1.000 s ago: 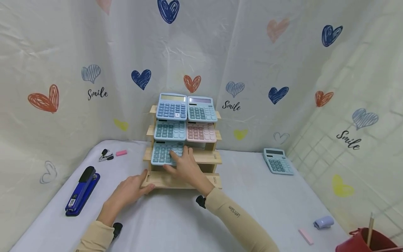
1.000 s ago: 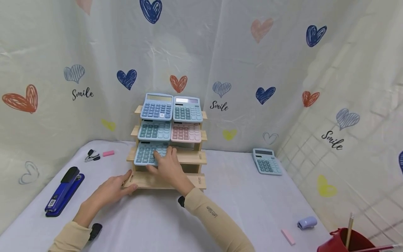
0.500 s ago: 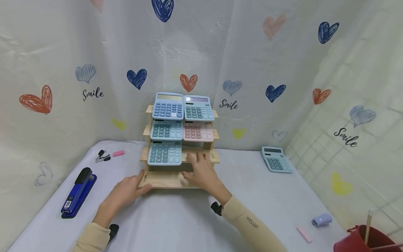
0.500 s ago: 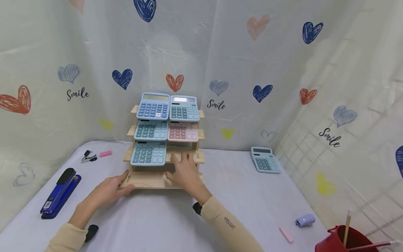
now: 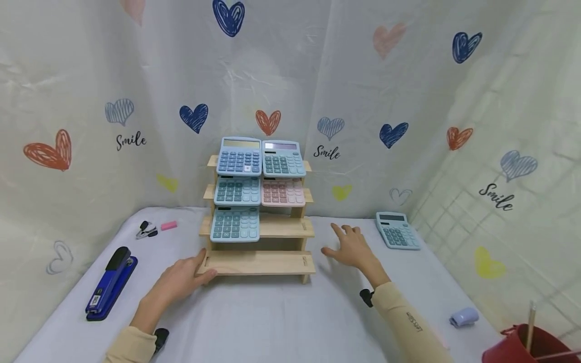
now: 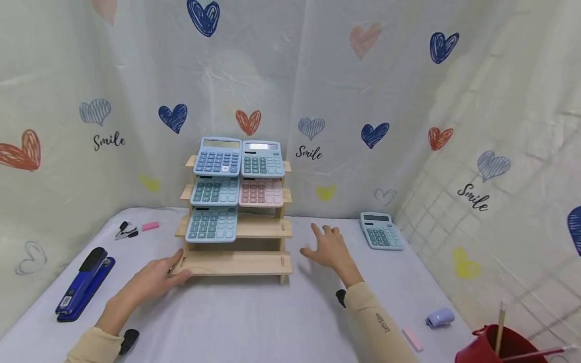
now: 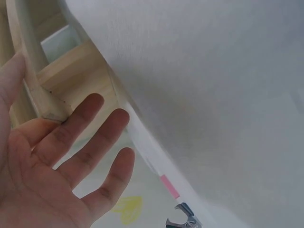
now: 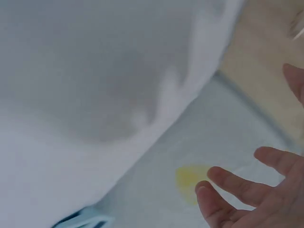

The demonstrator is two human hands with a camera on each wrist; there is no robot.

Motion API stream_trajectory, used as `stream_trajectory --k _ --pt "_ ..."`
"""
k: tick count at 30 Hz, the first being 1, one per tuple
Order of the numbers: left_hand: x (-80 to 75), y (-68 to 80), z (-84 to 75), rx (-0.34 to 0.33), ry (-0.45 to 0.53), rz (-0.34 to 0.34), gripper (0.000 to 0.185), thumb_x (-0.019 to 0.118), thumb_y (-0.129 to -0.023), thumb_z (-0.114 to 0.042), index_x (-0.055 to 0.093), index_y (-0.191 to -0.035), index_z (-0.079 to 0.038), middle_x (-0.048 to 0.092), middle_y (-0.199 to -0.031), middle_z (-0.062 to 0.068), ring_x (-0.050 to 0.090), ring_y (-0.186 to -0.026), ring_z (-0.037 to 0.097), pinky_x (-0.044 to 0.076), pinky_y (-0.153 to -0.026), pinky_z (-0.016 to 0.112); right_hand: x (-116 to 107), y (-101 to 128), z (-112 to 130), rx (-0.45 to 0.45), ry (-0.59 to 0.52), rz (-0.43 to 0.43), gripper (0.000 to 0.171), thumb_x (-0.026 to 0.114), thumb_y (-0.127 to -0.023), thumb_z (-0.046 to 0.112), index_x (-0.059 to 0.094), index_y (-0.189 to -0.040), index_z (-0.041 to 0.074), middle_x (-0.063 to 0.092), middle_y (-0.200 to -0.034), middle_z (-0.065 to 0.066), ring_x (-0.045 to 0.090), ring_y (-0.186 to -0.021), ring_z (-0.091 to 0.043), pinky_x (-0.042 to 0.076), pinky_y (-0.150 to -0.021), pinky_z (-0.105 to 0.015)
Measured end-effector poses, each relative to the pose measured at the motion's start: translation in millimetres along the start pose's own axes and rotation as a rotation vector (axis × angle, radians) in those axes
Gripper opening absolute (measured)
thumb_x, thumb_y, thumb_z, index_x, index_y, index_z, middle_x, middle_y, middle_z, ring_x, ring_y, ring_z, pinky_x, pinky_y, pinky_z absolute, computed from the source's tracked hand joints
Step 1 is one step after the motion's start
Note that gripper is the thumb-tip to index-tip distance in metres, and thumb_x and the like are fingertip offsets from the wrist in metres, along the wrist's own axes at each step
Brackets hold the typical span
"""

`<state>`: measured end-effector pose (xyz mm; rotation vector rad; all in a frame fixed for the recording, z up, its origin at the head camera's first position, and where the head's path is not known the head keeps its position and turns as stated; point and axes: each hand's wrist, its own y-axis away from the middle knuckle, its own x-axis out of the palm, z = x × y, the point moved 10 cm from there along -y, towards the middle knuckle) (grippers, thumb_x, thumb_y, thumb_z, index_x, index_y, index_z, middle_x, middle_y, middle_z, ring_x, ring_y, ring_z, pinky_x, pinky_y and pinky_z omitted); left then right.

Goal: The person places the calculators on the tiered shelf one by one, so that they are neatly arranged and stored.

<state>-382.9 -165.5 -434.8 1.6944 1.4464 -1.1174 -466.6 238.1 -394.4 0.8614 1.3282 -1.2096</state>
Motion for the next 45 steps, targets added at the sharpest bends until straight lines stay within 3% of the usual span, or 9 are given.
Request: stream_trajectory --k 7,13,18,28,37,45 --pt "-1.0 2.1 -0.5 0.008 -0.002 -0.019 0.084 0.062 -0.095 -0.053 0.039 -0.150 0.006 0.057 -0.139 0.031 0.066 -0.107 0.034 0.052 -0.085 0.057 21 -13 -99 0.121 0.038 0.086 0.086 0.060 -0.092 0.057 0.041 -0.147 -0.006 0.045 -0.141 -0.042 0.038 -0.131 -0.064 0.030 -0.109 -0.071" --pt "1.1 1.0 0.5 0.004 0.005 -0.027 0.083 0.062 -0.095 -0.053 0.039 -0.151 0.005 0.056 -0.141 0.029 0.064 -0.117 0.039 0.051 -0.091 0.057 33 -10 -174 0.308 0.001 0.207 0.097 0.052 -0.095 0.060 0.025 -0.150 -0.016 0.018 -0.147 -0.054 0.014 -0.136 -0.073 0.013 -0.111 -0.079" --pt "3.2 -0.2 2.3 -0.010 0.021 -0.026 0.084 0.063 -0.094 -0.054 0.040 -0.151 0.004 0.056 -0.142 0.028 0.065 -0.114 0.035 0.051 -0.090 0.057 39 4 -215 0.460 -0.114 0.289 0.108 0.050 -0.094 0.065 0.011 -0.151 -0.017 0.000 -0.142 -0.060 0.008 -0.126 -0.082 0.018 -0.106 -0.082" --pt "3.3 -0.8 4.0 -0.017 0.002 -0.038 0.081 0.064 -0.094 -0.053 0.042 -0.150 0.002 0.060 -0.139 0.026 0.066 -0.113 0.034 0.052 -0.091 0.055 37 0 -237 0.522 -0.136 0.256 0.098 0.050 -0.095 0.060 0.011 -0.154 -0.007 -0.001 -0.139 -0.061 0.010 -0.125 -0.082 0.019 -0.107 -0.081" --pt "0.3 1.6 2.9 -0.027 -0.004 -0.051 0.079 0.065 -0.094 -0.051 0.043 -0.150 0.002 0.061 -0.138 0.025 0.065 -0.118 0.039 0.052 -0.093 0.055 32 -3 -239 0.447 -0.101 0.303 0.103 0.052 -0.092 0.069 0.016 -0.155 -0.004 0.013 -0.142 -0.059 0.028 -0.113 -0.073 0.034 -0.095 -0.075" --pt "-0.1 1.8 2.7 -0.024 -0.010 -0.047 0.083 0.062 -0.094 -0.055 0.040 -0.151 0.001 0.059 -0.140 0.027 0.062 -0.120 0.043 0.050 -0.095 0.057 35 2 -230 0.437 -0.156 0.360 0.109 0.055 -0.088 0.072 0.013 -0.156 -0.002 0.007 -0.134 -0.063 0.025 -0.118 -0.077 0.036 -0.094 -0.078"
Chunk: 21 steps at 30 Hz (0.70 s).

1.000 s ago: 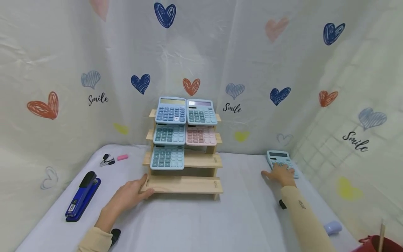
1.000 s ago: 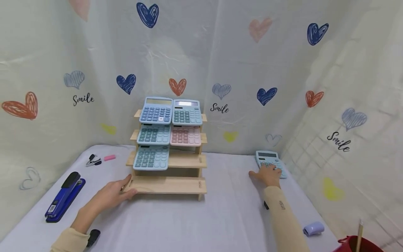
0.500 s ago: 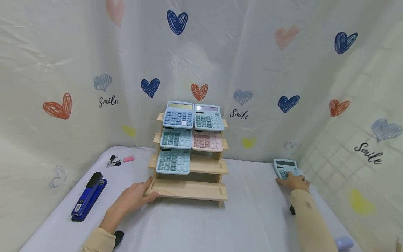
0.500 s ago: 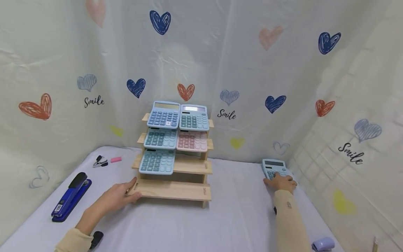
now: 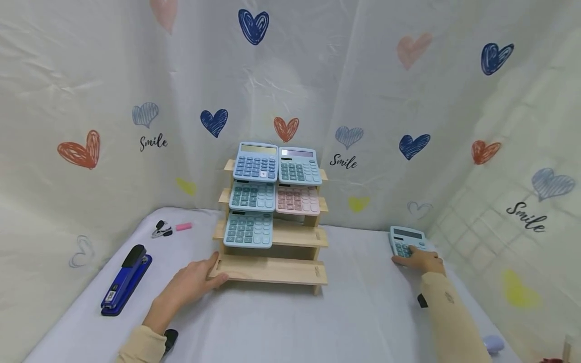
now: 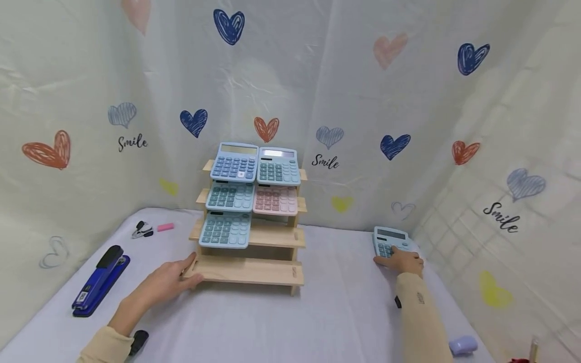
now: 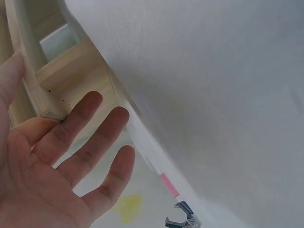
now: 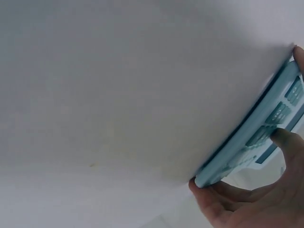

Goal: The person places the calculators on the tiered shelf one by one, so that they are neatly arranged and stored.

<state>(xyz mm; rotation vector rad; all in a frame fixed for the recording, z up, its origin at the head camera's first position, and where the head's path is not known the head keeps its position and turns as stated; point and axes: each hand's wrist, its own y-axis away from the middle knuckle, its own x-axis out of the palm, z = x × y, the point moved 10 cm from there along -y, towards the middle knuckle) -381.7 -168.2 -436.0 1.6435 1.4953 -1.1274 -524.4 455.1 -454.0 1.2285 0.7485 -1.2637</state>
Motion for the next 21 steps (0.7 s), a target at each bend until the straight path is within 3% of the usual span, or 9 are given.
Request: stream_trajectory --k 9,15,21 --pt "0.3 0.1 -0.8 0.010 0.009 0.017 0.084 0.060 -0.096 -0.055 0.037 -0.152 0.003 0.057 -0.141 0.027 0.062 -0.121 0.041 0.050 -0.096 0.057 -1 18 21 -0.050 0.077 0.007 0.109 0.049 -0.087 0.078 0.021 -0.157 -0.001 0.019 -0.144 -0.055 0.033 -0.117 -0.072 0.039 -0.091 -0.077" --pt "-0.8 0.9 -1.5 0.004 0.011 0.023 0.085 0.061 -0.095 -0.055 0.037 -0.152 0.004 0.057 -0.141 0.028 0.064 -0.117 0.037 0.051 -0.093 0.056 2 26 33 -0.074 0.102 -0.016 0.109 0.048 -0.085 0.081 0.025 -0.157 0.003 0.023 -0.143 -0.055 0.033 -0.119 -0.074 0.032 -0.096 -0.080" --pt "-1.5 0.8 -5.0 0.012 0.009 0.032 0.085 0.061 -0.095 -0.054 0.037 -0.151 0.006 0.057 -0.140 0.030 0.065 -0.112 0.035 0.051 -0.090 0.056 10 38 44 -0.087 0.104 -0.067 0.105 0.050 -0.083 0.082 0.032 -0.156 0.008 0.027 -0.140 -0.056 0.037 -0.117 -0.070 0.034 -0.093 -0.079"
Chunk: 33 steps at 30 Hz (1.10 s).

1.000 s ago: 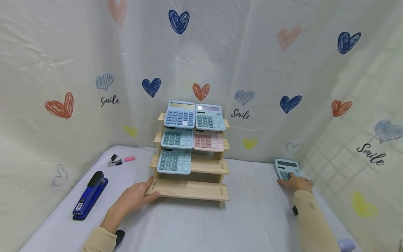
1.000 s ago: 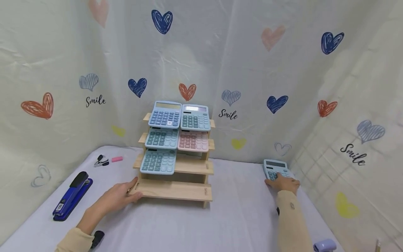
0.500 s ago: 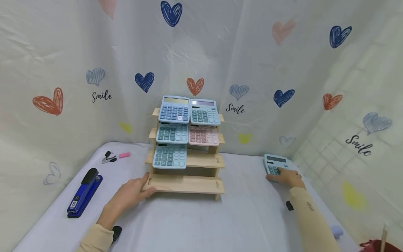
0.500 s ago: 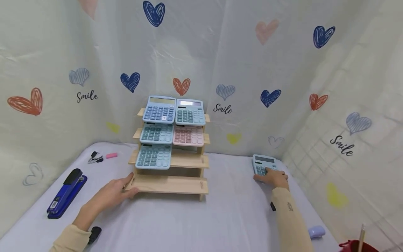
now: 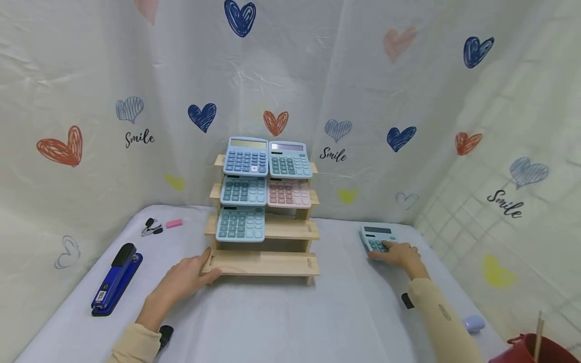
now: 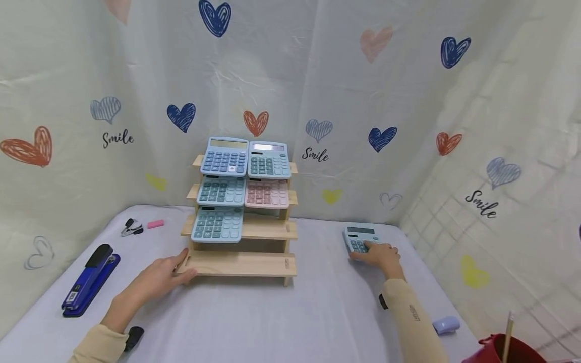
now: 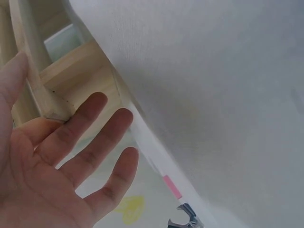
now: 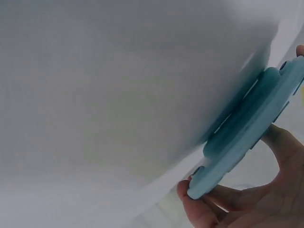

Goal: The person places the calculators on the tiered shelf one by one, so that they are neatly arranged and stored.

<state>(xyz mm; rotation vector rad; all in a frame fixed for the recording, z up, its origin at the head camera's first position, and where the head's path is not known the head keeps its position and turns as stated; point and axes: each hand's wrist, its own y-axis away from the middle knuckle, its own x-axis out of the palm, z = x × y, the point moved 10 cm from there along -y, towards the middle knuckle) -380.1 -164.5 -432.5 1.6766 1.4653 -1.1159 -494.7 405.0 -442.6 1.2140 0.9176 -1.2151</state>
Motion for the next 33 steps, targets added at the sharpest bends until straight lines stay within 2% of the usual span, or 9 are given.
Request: stream_trajectory --k 4,8,12,16,19,26,29,33 --pt "0.4 0.8 -1.7 0.006 -0.008 -0.004 0.084 0.061 -0.096 -0.052 0.037 -0.151 0.006 0.057 -0.140 0.030 0.064 -0.117 0.040 0.051 -0.092 0.057 0 8 14 -0.032 0.006 -0.055 0.101 0.049 -0.084 0.081 0.037 -0.154 0.010 0.029 -0.139 -0.056 0.036 -0.118 -0.072 0.035 -0.091 -0.080" --pt "1.2 1.4 -2.7 0.011 -0.008 -0.006 0.083 0.062 -0.096 -0.052 0.037 -0.151 0.006 0.058 -0.139 0.030 0.063 -0.118 0.042 0.051 -0.092 0.057 -1 21 32 -0.056 0.023 -0.113 0.096 0.049 -0.085 0.081 0.040 -0.154 0.014 0.035 -0.134 -0.054 0.039 -0.116 -0.069 0.040 -0.086 -0.074" --pt "2.1 1.8 -2.6 0.013 -0.009 -0.004 0.084 0.061 -0.096 -0.052 0.037 -0.151 0.006 0.058 -0.139 0.030 0.063 -0.119 0.042 0.050 -0.093 0.058 -9 39 55 -0.098 0.021 -0.180 0.093 0.052 -0.084 0.078 0.044 -0.152 0.016 0.044 -0.126 -0.049 0.045 -0.104 -0.056 0.043 -0.075 -0.059" --pt "1.8 2.2 -2.1 0.008 -0.010 0.006 0.085 0.060 -0.096 -0.054 0.037 -0.151 0.006 0.057 -0.140 0.030 0.064 -0.117 0.040 0.050 -0.092 0.057 -21 61 82 -0.166 -0.023 -0.254 0.090 0.057 -0.083 0.075 0.047 -0.151 0.016 0.051 -0.118 -0.039 0.045 -0.094 -0.042 0.034 -0.069 -0.040" --pt "-0.2 2.1 -2.4 0.009 -0.007 0.014 0.086 0.060 -0.096 -0.054 0.036 -0.151 0.006 0.057 -0.139 0.031 0.065 -0.112 0.036 0.051 -0.089 0.057 -31 77 102 -0.218 -0.060 -0.300 0.085 0.060 -0.084 0.071 0.048 -0.150 0.018 0.052 -0.119 -0.035 0.044 -0.094 -0.037 0.030 -0.069 -0.035" --pt "0.3 1.1 -1.7 0.022 0.003 0.008 0.082 0.062 -0.096 -0.049 0.037 -0.150 0.007 0.058 -0.138 0.031 0.065 -0.110 0.034 0.051 -0.087 0.055 -48 114 146 -0.313 -0.053 -0.360 0.080 0.062 -0.084 0.067 0.050 -0.149 0.021 0.051 -0.128 -0.037 0.050 -0.103 -0.041 0.037 -0.071 -0.036" --pt "0.3 0.8 -1.4 0.020 0.006 0.011 0.084 0.062 -0.096 -0.051 0.037 -0.151 0.007 0.058 -0.138 0.031 0.065 -0.107 0.032 0.052 -0.087 0.055 -49 128 161 -0.360 -0.041 -0.394 0.077 0.065 -0.083 0.065 0.053 -0.147 0.023 0.052 -0.130 -0.036 0.051 -0.109 -0.044 0.043 -0.075 -0.042" --pt "-0.2 0.7 -1.2 0.019 0.004 0.015 0.085 0.062 -0.096 -0.052 0.037 -0.151 0.008 0.058 -0.138 0.031 0.065 -0.105 0.031 0.052 -0.085 0.054 -44 146 183 -0.426 -0.035 -0.412 0.074 0.068 -0.082 0.064 0.056 -0.145 0.027 0.053 -0.133 -0.033 0.051 -0.113 -0.042 0.046 -0.080 -0.046"
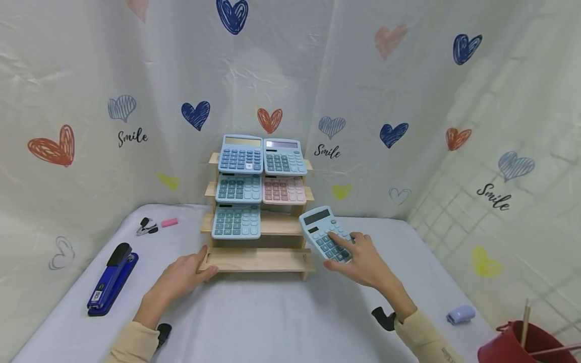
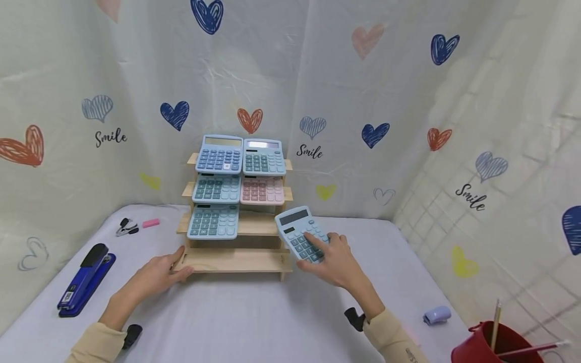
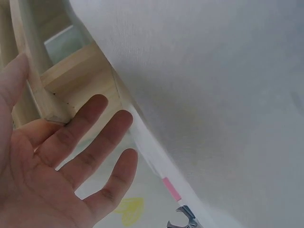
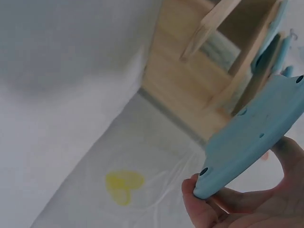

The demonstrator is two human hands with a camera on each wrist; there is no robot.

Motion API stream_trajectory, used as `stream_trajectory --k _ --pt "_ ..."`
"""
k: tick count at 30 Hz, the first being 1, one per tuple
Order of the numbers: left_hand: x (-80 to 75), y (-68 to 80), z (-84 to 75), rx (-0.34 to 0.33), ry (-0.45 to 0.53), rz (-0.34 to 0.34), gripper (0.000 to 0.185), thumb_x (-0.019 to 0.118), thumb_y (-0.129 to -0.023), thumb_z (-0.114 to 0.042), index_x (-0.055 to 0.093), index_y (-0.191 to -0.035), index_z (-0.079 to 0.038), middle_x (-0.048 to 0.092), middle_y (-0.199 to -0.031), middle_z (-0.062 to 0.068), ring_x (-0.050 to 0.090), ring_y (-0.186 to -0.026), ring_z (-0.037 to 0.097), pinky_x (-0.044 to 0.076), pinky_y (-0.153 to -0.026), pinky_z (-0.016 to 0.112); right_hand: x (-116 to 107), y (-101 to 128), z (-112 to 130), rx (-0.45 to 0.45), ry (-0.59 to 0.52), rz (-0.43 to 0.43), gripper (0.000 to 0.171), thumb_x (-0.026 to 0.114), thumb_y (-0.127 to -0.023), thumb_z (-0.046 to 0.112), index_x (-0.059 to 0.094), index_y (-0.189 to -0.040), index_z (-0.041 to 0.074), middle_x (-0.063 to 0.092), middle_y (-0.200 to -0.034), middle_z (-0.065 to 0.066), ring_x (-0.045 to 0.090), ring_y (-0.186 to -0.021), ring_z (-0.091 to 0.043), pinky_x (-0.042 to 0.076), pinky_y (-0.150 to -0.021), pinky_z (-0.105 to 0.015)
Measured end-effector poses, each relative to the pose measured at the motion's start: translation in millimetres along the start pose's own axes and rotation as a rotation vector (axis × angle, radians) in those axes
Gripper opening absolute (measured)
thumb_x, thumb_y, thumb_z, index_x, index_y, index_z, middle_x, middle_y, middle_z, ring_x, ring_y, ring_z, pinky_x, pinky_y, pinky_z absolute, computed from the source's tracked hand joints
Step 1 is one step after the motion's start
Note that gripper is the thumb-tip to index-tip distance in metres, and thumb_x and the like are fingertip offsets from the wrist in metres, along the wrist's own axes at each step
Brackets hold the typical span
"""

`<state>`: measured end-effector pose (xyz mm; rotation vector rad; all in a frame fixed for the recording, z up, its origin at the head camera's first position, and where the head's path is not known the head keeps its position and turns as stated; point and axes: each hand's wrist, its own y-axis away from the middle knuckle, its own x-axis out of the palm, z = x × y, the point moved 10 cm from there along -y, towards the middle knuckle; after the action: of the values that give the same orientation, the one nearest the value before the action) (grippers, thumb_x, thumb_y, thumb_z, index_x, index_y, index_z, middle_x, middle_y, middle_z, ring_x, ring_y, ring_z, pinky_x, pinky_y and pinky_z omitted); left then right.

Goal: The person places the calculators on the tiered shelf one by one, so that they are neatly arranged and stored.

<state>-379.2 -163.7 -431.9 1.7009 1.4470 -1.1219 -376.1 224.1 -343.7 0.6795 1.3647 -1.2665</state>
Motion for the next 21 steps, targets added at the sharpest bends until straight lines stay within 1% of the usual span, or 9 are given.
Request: stream_trajectory --k 3,6,8,11,16,21 --pt "-0.4 -0.3 0.0 -0.001 -0.002 -0.001 0.085 0.062 -0.096 -0.051 0.037 -0.150 0.008 0.058 -0.138 0.031 0.065 -0.106 0.031 0.052 -0.086 0.054 5 4 21 -0.045 -0.009 0.017 0.073 0.068 -0.081 0.065 0.056 -0.144 0.030 0.053 -0.135 -0.030 0.049 -0.113 -0.038 0.046 -0.079 -0.044" --pt "1.0 -0.7 -0.4 -0.001 0.002 0.002 0.084 0.062 -0.096 -0.051 0.036 -0.151 0.008 0.058 -0.138 0.031 0.064 -0.102 0.029 0.052 -0.084 0.053 8 4 39 -0.084 -0.010 0.025 0.073 0.069 -0.080 0.066 0.057 -0.143 0.032 0.053 -0.136 -0.029 0.049 -0.112 -0.037 0.046 -0.080 -0.044" --pt "1.9 -1.1 -0.1 -0.003 0.002 0.004 0.085 0.062 -0.096 -0.051 0.036 -0.151 0.008 0.057 -0.138 0.031 0.063 -0.099 0.027 0.052 -0.084 0.052 10 1 50 -0.103 -0.009 0.019 0.072 0.069 -0.079 0.065 0.058 -0.142 0.032 0.052 -0.137 -0.029 0.049 -0.113 -0.037 0.046 -0.083 -0.047" --pt "1.7 -1.9 0.3 -0.007 -0.003 0.003 0.086 0.061 -0.096 -0.053 0.035 -0.151 0.008 0.057 -0.138 0.032 0.062 -0.097 0.026 0.052 -0.083 0.053 10 -8 63 -0.117 -0.002 -0.014 0.072 0.071 -0.077 0.063 0.061 -0.140 0.029 0.053 -0.135 -0.031 0.050 -0.111 -0.039 0.045 -0.088 -0.051" --pt "0.4 -2.6 0.7 -0.006 -0.007 -0.006 0.086 0.061 -0.096 -0.054 0.036 -0.151 0.007 0.058 -0.137 0.032 0.064 -0.100 0.029 0.052 -0.083 0.054 16 -25 76 -0.088 0.017 -0.077 0.072 0.070 -0.077 0.064 0.064 -0.137 0.024 0.056 -0.132 -0.034 0.052 -0.106 -0.043 0.044 -0.090 -0.053" --pt "1.9 -1.5 1.7 -0.010 -0.001 0.001 0.087 0.061 -0.095 -0.055 0.036 -0.151 0.007 0.057 -0.138 0.031 0.065 -0.107 0.033 0.052 -0.087 0.057 24 -37 88 -0.045 0.045 -0.135 0.076 0.068 -0.077 0.070 0.065 -0.136 0.021 0.053 -0.129 -0.037 0.050 -0.096 -0.043 0.043 -0.082 -0.050"
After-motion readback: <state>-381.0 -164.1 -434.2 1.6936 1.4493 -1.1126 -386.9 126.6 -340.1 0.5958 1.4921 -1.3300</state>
